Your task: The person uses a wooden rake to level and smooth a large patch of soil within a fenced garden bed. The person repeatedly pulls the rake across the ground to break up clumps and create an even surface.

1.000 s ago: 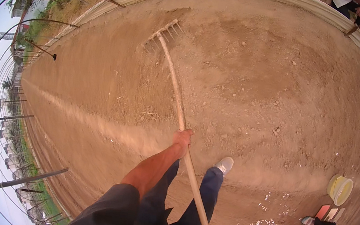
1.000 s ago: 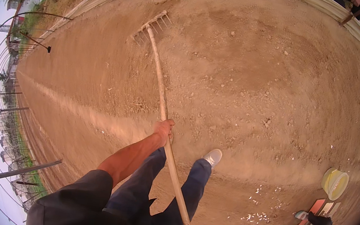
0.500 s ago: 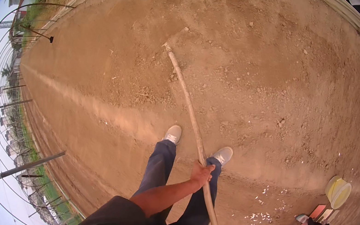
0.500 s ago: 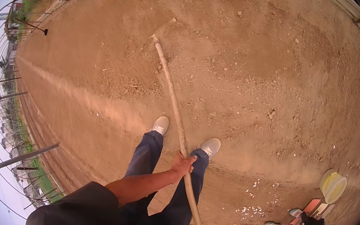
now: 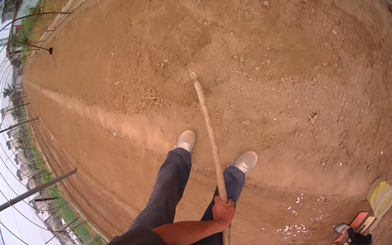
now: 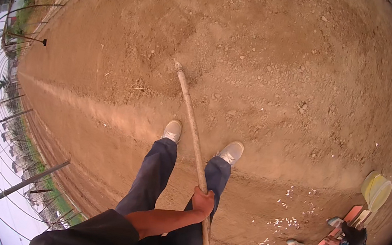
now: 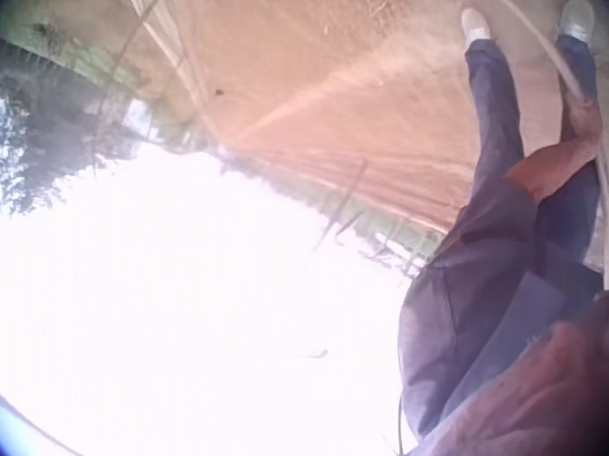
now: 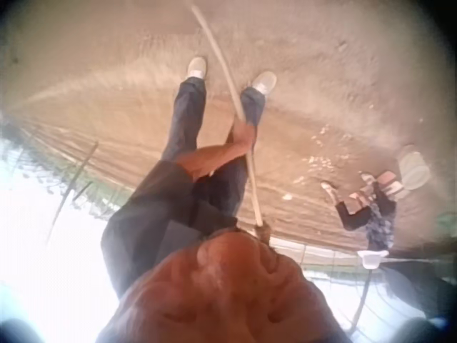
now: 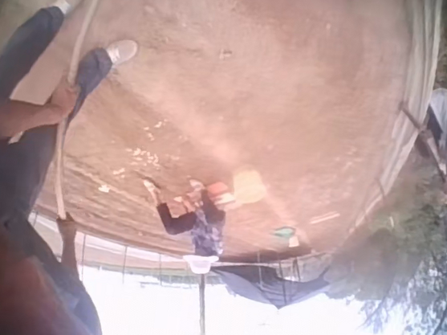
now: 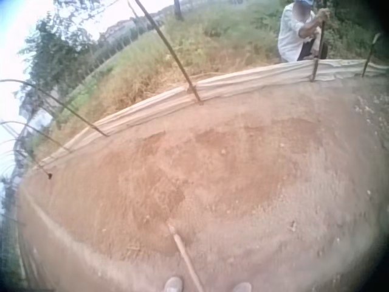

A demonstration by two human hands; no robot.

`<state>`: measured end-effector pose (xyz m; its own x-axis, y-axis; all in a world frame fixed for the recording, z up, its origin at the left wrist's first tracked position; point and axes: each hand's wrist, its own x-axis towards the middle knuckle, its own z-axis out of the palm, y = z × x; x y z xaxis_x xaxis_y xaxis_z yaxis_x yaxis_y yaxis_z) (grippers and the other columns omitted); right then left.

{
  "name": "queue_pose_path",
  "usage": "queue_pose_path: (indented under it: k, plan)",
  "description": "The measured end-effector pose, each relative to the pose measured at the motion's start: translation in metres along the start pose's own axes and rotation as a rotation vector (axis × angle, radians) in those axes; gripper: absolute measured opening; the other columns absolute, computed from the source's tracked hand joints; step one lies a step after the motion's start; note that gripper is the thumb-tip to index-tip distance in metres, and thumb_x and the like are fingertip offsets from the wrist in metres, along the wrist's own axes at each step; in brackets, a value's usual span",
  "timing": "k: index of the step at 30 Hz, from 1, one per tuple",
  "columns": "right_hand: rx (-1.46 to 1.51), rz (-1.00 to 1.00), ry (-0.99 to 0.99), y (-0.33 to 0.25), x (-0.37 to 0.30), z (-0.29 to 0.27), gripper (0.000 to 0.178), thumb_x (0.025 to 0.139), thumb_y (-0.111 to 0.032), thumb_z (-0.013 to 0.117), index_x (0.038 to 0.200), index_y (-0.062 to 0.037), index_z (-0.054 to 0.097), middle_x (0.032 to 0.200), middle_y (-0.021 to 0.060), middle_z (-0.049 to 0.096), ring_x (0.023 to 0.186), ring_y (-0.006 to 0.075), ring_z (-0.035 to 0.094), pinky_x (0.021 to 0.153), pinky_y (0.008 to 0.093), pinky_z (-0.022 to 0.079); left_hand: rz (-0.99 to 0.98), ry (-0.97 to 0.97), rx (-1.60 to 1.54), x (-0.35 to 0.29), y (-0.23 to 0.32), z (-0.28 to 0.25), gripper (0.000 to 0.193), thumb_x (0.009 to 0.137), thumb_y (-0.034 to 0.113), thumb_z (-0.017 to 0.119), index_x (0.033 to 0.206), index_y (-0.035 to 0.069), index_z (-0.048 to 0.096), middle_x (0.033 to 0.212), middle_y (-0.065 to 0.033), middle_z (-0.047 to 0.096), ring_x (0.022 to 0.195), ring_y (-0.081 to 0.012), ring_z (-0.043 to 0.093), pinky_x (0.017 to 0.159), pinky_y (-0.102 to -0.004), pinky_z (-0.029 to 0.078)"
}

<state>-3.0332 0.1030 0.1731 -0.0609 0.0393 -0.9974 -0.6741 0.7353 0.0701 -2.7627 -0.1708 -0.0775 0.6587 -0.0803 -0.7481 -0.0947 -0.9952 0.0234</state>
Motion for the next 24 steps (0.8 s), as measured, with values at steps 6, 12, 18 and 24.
queue_pose_path:
  k: [6,12,18,24]
  plan:
    - [0.303,0.122,0.029,0.013,-0.078,0.084,0.023,0.08,-0.018,0.064,0.095,-0.0012,0.062,0.067,0.0087,0.061,0.059,0.0182,0.059,0.053,0.033,0.047,-0.24,-0.296,0.008,-0.057,-0.087,-0.029,0.039,0.075,0.03,0.067,0.099,0.002,0.053,0.086,-0.0204,0.063,0.084,-0.0387,0.062,0.073,-0.0458,0.05]
    - [0.316,0.19,0.026,0.0,-0.06,0.138,0.031,0.079,-0.02,0.066,0.102,-0.0012,0.062,0.071,0.0112,0.063,0.063,0.0195,0.06,0.057,0.0342,0.048,-0.137,-0.457,0.055,-0.076,-0.083,-0.042,0.027,0.078,0.017,0.07,0.085,0.005,0.047,0.063,-0.006,0.054,0.05,-0.015,0.054,0.041,-0.0329,0.042]
    - [0.201,0.134,-0.023,0.071,0.012,0.238,0.039,0.077,-0.023,0.068,0.109,-0.0011,0.061,0.076,0.0136,0.066,0.066,0.0209,0.061,0.061,0.0353,0.049,0.21,-0.662,-0.204,0.0,0.014,-0.024,0.026,0.08,0.013,0.068,0.088,0.008,0.044,0.064,-0.001,0.049,0.049,-0.0098,0.046,0.043,-0.0268,0.04]
    - [0.659,-0.168,-0.001,-0.191,0.075,0.026,0.021,0.068,-0.012,0.071,0.081,-0.0023,0.058,0.067,0.0132,0.061,0.06,0.0239,0.06,0.06,0.0353,0.05,0.479,-0.631,-0.216,0.062,0.216,-0.011,0.04,0.085,0.027,0.062,0.093,0.001,0.033,0.062,-0.0083,0.049,0.05,-0.0176,0.05,0.043,-0.0332,0.041]
